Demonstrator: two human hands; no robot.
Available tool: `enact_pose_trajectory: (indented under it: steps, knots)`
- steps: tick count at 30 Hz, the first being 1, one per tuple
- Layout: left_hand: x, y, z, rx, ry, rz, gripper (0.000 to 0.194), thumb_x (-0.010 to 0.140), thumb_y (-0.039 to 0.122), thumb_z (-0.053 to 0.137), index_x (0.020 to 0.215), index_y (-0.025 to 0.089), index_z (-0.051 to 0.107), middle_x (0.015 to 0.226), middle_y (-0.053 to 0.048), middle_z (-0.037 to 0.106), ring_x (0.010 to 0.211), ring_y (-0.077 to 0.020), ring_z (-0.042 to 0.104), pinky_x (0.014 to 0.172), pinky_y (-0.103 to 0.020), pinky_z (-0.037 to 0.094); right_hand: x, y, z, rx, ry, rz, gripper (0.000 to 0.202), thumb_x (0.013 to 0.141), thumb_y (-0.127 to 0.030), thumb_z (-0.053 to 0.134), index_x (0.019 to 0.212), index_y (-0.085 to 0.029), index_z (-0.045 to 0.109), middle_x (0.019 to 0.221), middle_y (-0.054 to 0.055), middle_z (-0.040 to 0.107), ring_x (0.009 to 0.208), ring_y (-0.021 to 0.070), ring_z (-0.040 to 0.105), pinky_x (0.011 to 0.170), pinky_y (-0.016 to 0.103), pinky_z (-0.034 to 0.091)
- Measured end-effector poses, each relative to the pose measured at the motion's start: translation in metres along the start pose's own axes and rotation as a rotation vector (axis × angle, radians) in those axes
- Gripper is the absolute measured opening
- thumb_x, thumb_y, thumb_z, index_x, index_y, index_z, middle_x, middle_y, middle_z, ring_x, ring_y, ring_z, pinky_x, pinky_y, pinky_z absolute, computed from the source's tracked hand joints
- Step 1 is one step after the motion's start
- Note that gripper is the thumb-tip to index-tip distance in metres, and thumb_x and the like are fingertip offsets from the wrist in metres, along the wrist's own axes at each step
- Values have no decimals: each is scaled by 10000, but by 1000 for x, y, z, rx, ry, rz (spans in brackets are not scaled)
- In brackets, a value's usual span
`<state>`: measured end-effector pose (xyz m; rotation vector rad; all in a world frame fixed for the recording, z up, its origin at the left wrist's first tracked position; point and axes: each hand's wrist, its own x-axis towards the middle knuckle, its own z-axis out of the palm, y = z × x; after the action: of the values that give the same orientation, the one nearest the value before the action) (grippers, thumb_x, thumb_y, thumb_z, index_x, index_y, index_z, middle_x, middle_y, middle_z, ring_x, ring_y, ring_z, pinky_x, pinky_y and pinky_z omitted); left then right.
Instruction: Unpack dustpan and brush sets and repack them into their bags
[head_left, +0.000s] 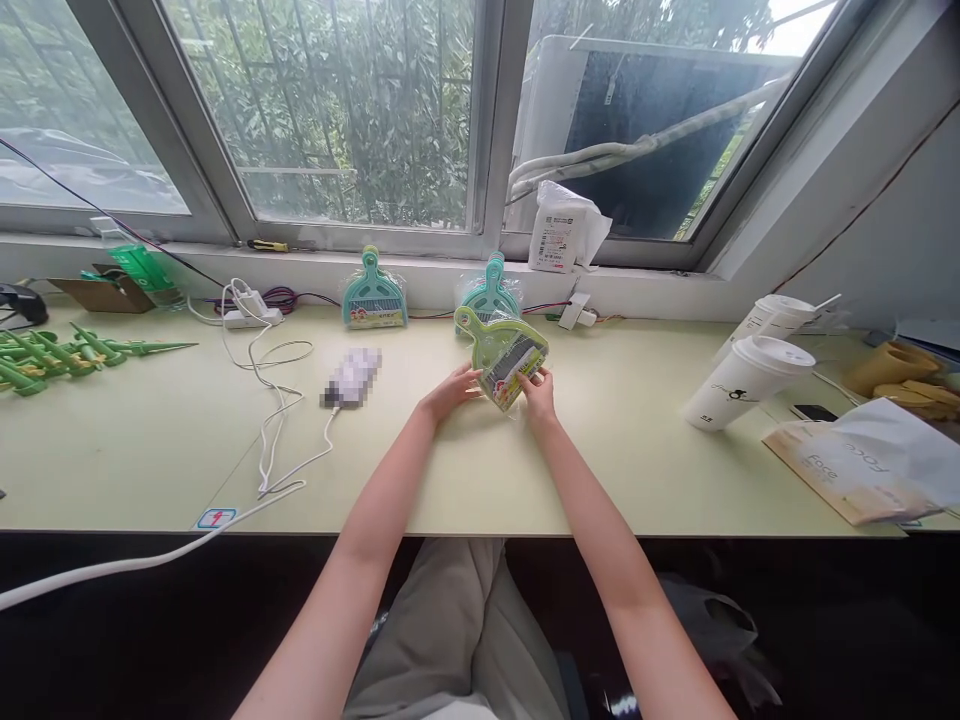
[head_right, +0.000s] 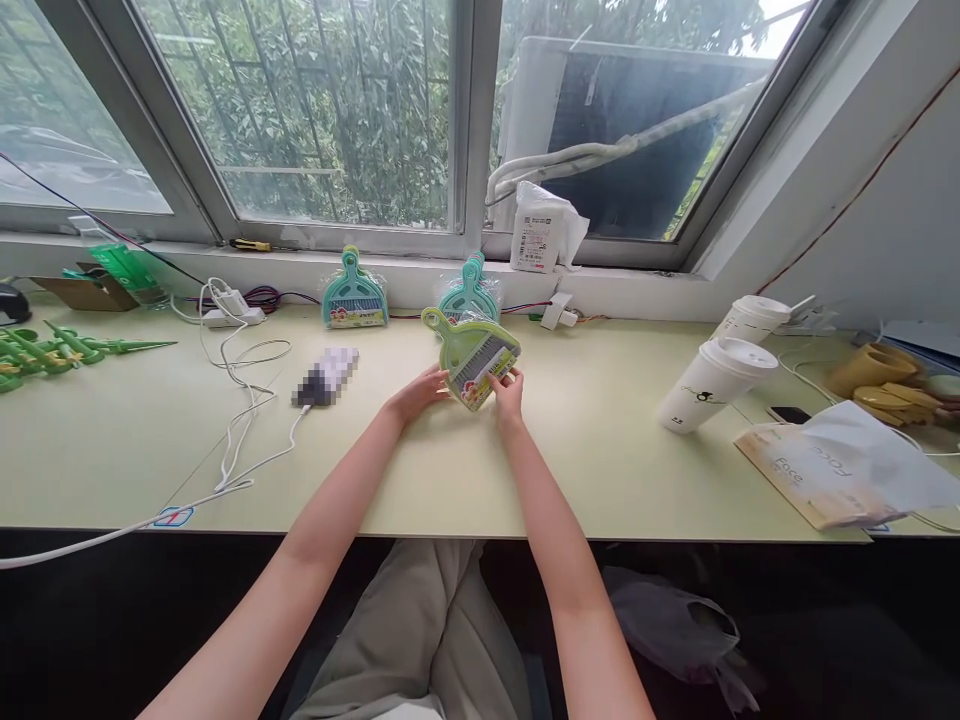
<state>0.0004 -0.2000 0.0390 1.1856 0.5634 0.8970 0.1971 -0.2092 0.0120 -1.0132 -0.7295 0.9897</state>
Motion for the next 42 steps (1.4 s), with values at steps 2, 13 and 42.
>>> enact_pose_trajectory:
  steps: [2,13,42]
  knots:
    - [1,1,-2,37,8,13,464,775,445,696,1197,256,649,1235,-79,660,1131,-229,609,950,-355,465,0,-3,-2,52,-30,51,556,569,-289,849,989,-224,490,980,33,700,962,175,664,910,369,547]
    - [20,-10,-34,15,464,-13,328,853,455,623,984,163,692,1026,-105,714,731,-146,668,767,-303,526,-8,-20,-4,-5,-93,129,334,619,-184,835,895,-162,649,872,38,730,786,148,694,789,303,607]
    - [-2,14,-61,485,1400,240,565,861,126,521,1379,181,302,1323,-181,551,1171,-213,593,970,-355,453,15,-17,-46,102,115,166,313,593,-106,836,856,-151,672,829,29,733,732,143,699,730,268,626]
